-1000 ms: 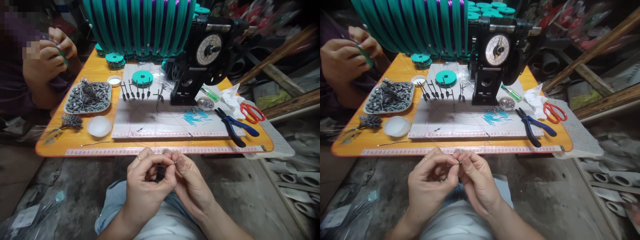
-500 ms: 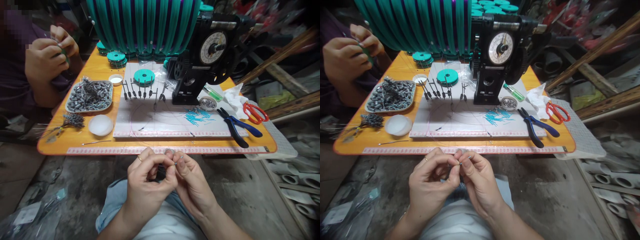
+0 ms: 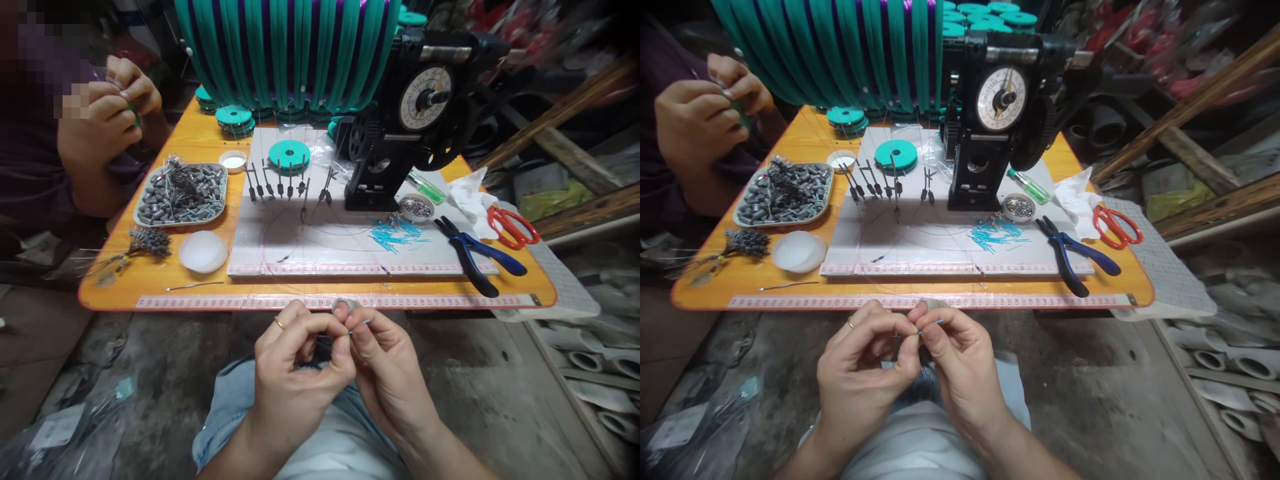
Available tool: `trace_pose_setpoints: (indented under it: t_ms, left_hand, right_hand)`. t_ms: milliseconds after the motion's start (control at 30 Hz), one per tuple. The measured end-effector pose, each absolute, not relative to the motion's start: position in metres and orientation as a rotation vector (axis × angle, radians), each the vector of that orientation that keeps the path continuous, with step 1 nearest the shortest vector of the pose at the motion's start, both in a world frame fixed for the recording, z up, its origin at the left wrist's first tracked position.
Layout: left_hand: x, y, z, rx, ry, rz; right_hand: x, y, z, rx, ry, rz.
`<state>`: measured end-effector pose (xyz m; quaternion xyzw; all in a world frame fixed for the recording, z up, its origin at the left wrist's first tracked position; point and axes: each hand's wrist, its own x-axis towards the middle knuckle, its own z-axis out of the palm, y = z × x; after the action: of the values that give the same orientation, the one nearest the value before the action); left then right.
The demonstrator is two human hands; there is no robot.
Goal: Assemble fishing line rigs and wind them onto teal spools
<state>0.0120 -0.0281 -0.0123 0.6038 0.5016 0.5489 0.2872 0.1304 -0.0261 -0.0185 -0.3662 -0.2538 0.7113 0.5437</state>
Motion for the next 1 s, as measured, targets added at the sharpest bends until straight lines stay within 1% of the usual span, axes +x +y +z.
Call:
trace_pose_setpoints:
  t_ms: [1000]
  left_hand:
    - [0.0105,-0.0297,-0.0111,1.688,1.334,1.502]
  right_hand:
    - [0.1274,-0.0262,-0.0131,-0.914,-0.608,1.663]
